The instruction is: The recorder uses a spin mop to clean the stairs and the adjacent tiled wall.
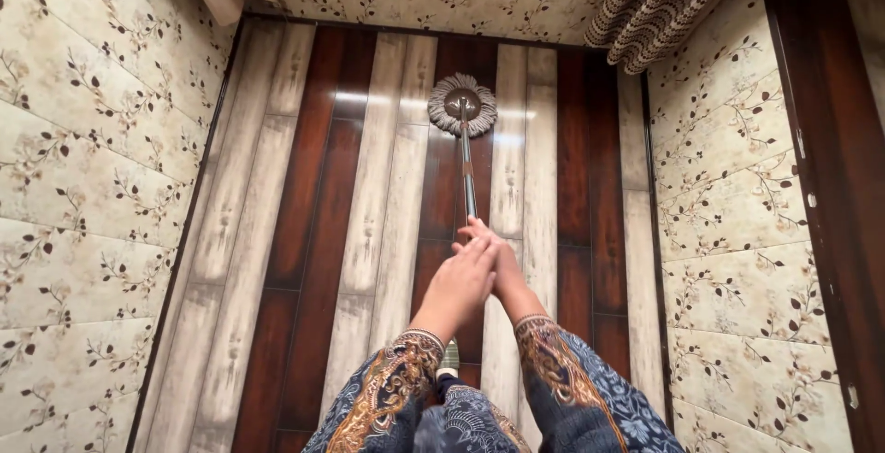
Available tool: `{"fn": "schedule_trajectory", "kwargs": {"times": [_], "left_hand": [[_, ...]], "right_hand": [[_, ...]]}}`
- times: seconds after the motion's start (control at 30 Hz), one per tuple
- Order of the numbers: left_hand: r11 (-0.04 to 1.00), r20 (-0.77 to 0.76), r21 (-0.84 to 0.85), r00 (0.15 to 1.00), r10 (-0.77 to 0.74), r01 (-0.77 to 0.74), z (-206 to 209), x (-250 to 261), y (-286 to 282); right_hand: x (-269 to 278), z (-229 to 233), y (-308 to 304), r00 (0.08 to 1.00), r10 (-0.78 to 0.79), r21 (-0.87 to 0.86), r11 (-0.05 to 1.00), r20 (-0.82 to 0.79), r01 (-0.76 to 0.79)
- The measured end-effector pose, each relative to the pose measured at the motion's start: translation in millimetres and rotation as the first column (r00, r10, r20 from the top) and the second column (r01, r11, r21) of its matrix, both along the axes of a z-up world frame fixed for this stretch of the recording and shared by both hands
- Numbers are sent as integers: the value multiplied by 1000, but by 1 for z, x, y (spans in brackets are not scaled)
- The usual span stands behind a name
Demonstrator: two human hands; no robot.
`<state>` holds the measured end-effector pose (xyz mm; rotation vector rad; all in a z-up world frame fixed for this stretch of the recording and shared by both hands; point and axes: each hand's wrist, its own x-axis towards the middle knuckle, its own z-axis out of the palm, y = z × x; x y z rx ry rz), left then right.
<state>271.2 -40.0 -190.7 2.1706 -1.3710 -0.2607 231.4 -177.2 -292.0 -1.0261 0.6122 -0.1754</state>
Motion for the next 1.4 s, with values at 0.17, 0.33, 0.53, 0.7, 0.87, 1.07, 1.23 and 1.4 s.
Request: {"fn": "schedule_trajectory", "kwargs": {"times": [0.17, 0.33, 0.53, 0.7, 0.87, 1.07, 1.23, 1.4], "left_hand": [[997, 24, -71, 999, 24, -23, 27, 20, 20], [994, 71, -106, 997, -17, 25, 57, 21, 66], [945, 50, -302, 992, -113, 123, 147, 4, 170], [851, 137, -462, 968, -210, 250, 191, -18, 269], [761, 185, -557, 943, -276, 332, 185, -35, 327], [650, 179, -698, 952, -250, 302, 172, -32, 325], [637, 147, -713, 951, -271, 292, 146, -9, 279], [721, 145, -643, 965, -219, 260, 129, 42, 223]], "right_hand": [[27, 26, 7, 997, 58, -614, 789, 41, -21], [15, 75, 52, 999, 35, -851, 524, -14, -31], [-19, 159, 162, 982, -53, -916, 374, -179, -147], [-58, 166, 257, 943, -79, -946, 4, -323, -324], [-101, 164, 321, 987, 107, -993, -26, -120, -118], [-94, 91, 331, 994, -1, -551, 832, 113, 64], [-61, 92, 303, 986, -52, -624, 769, 156, 140], [5, 105, 252, 991, -36, -843, 523, 126, 127]]}}
